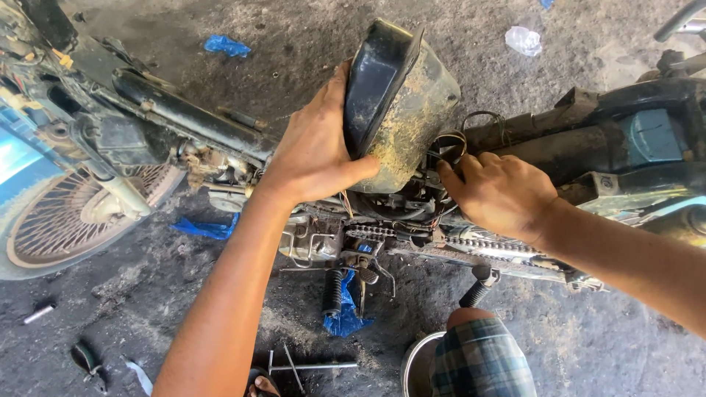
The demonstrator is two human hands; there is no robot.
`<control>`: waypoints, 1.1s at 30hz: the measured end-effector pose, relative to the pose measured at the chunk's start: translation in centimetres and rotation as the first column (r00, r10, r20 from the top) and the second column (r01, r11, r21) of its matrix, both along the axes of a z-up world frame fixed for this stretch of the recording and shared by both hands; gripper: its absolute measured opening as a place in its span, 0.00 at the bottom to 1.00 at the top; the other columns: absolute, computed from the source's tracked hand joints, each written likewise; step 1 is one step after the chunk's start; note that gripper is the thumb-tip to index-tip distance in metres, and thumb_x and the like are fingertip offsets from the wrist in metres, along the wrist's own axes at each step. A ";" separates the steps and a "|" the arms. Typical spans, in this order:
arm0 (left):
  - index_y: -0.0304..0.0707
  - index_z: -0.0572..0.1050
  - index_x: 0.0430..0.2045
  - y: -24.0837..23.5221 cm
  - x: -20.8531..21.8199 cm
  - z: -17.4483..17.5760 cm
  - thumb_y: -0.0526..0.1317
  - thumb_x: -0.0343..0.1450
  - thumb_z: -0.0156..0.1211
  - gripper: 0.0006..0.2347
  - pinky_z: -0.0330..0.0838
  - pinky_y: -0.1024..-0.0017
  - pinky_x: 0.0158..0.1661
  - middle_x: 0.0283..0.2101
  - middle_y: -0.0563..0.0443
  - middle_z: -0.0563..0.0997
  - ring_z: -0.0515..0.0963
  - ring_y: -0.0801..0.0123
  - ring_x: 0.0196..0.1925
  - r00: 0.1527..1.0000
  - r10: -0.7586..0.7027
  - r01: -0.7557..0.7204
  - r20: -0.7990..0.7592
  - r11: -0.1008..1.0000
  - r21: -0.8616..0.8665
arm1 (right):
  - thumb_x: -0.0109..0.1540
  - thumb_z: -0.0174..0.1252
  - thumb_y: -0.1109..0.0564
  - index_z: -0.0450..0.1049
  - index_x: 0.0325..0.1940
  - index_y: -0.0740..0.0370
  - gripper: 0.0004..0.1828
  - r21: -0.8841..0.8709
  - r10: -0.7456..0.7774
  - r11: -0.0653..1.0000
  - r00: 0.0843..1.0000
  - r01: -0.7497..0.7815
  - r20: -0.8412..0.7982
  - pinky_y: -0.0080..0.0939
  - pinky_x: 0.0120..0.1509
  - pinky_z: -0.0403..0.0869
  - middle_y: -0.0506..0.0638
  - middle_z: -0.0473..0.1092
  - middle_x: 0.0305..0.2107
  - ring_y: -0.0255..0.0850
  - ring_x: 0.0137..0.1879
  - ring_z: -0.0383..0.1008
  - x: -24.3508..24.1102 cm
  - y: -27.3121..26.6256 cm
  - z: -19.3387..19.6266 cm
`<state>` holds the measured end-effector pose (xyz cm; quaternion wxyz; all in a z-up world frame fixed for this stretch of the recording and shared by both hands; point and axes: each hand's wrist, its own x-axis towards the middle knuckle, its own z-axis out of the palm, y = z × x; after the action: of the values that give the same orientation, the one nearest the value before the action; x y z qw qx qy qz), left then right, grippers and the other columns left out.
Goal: The person uses a wrench to loosen a bolt on the motorcycle's engine area. They then remove a black plastic cover, place it aside, and proceed to work on the internal components and wiring with their hands.
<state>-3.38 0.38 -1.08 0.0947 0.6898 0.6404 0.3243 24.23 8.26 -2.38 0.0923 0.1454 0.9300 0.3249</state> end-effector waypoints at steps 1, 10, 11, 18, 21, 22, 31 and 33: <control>0.20 0.50 0.67 -0.2 0.2 0.3 0.44 0.54 0.74 0.49 0.67 0.47 0.61 0.63 0.25 0.68 0.73 0.35 0.61 1.000 0.010 -0.010 0.008 1.000 -0.015 | 0.63 0.53 0.59 0.72 0.63 0.62 0.23 0.020 0.040 0.999 0.999 -0.039 -0.034 0.34 0.29 0.79 0.55 0.76 0.31 0.35 0.29 0.77 0.1 -0.2 0.2; 0.19 0.44 0.69 -0.3 0.0 0.4 0.45 0.56 0.73 0.51 0.64 0.51 0.65 0.69 0.23 0.60 0.67 0.32 0.66 1.000 0.029 -0.029 -0.003 0.998 -0.060 | 0.62 0.53 0.58 0.73 0.61 0.63 0.23 -0.038 -0.032 0.999 0.998 0.031 -0.046 0.37 0.25 0.79 0.56 0.75 0.30 0.38 0.28 0.79 -1.3 -0.5 1.7; 0.20 0.43 0.69 -0.4 0.0 0.5 0.45 0.56 0.74 0.52 0.63 0.51 0.66 0.70 0.23 0.59 0.66 0.32 0.67 0.999 0.030 -0.031 -0.010 0.998 -0.061 | 0.65 0.51 0.60 0.71 0.64 0.64 0.23 -0.118 -0.145 0.982 0.989 0.146 0.014 0.37 0.19 0.78 0.57 0.74 0.30 0.38 0.24 0.78 -1.8 -0.6 2.2; 0.26 0.41 0.71 -0.6 -0.1 -0.2 0.45 0.56 0.73 0.52 0.60 0.54 0.68 0.71 0.26 0.58 0.64 0.34 0.70 0.999 0.048 -0.049 -0.012 0.998 -0.041 | 0.68 0.49 0.56 0.80 0.42 0.61 0.14 -0.266 -0.437 0.804 0.832 0.532 0.342 0.40 0.30 0.78 0.54 0.77 0.27 0.37 0.28 0.77 -6.7 -0.7 6.3; 0.30 0.38 0.72 -1.0 -0.2 -0.1 0.45 0.56 0.74 0.54 0.60 0.54 0.69 0.72 0.27 0.57 0.64 0.34 0.70 0.999 0.021 -0.020 0.027 0.999 -0.025 | 0.63 0.55 0.55 0.79 0.42 0.62 0.10 -0.384 -0.543 0.703 0.800 0.599 0.254 0.46 0.31 0.76 0.52 0.75 0.26 0.41 0.30 0.77 -7.1 -0.3 6.6; 0.32 0.36 0.72 -1.1 -0.3 0.1 0.45 0.56 0.75 0.56 0.58 0.52 0.68 0.73 0.28 0.56 0.63 0.34 0.70 0.999 -0.001 0.002 0.042 1.000 -0.023 | 0.64 0.54 0.55 0.79 0.43 0.61 0.11 -0.376 -0.517 0.719 0.811 0.585 0.274 0.43 0.31 0.78 0.51 0.76 0.26 0.39 0.30 0.78 -6.8 0.2 6.1; 0.32 0.33 0.73 -1.1 -0.8 -0.2 0.43 0.53 0.76 0.59 0.52 0.52 0.71 0.75 0.28 0.51 0.58 0.36 0.73 0.994 -0.073 0.076 0.079 0.997 -0.025 | 0.67 0.51 0.48 0.70 0.62 0.47 0.19 -0.154 -0.137 0.968 0.932 0.198 0.336 0.38 0.31 0.79 0.50 0.75 0.28 0.36 0.29 0.78 -3.8 3.2 3.3; 0.31 0.33 0.73 -1.1 -1.0 -0.4 0.43 0.53 0.77 0.59 0.52 0.52 0.72 0.75 0.27 0.50 0.58 0.35 0.74 0.994 -0.077 0.078 0.078 0.997 -0.014 | 0.64 0.53 0.48 0.72 0.59 0.48 0.18 -0.147 0.016 0.989 0.966 0.023 0.256 0.38 0.28 0.80 0.49 0.74 0.30 0.37 0.28 0.78 -3.3 4.1 2.7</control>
<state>-4.34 -0.68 -1.53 0.1378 0.7001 0.6118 0.3413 20.92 12.34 0.33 0.2231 0.0965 0.9315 0.2707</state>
